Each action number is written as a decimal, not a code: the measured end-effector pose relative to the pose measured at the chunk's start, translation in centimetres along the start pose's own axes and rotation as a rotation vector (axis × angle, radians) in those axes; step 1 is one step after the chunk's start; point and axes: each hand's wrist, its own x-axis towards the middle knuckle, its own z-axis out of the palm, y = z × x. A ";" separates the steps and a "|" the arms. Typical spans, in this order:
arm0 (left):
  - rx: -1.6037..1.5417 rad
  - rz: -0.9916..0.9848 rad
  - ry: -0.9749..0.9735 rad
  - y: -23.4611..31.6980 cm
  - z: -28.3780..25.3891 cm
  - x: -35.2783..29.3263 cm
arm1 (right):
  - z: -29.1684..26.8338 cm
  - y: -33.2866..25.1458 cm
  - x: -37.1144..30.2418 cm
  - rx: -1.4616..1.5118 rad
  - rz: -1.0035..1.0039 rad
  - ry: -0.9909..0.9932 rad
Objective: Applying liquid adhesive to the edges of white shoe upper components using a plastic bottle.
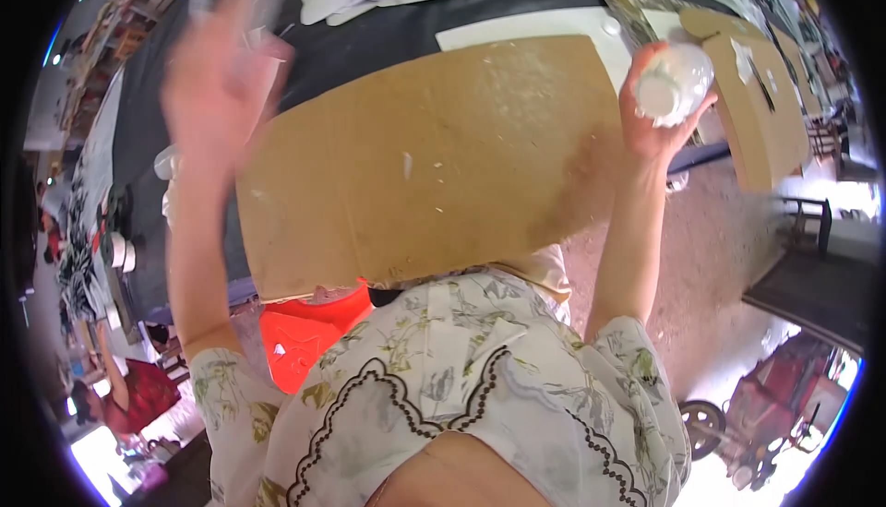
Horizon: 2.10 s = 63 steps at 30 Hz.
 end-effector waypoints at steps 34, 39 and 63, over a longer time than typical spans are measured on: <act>-1.473 -1.037 0.148 8.8 8.8 -6.3 | 5.6 15.5 -1.3 -1.078 -0.378 -0.023; -1.366 -0.943 0.114 9.7 8.4 -5.9 | 7.0 14.3 -0.1 -1.025 -0.538 0.017; -1.457 -1.008 0.135 9.2 9.3 -5.8 | 7.1 14.3 -1.3 -1.117 -0.581 0.023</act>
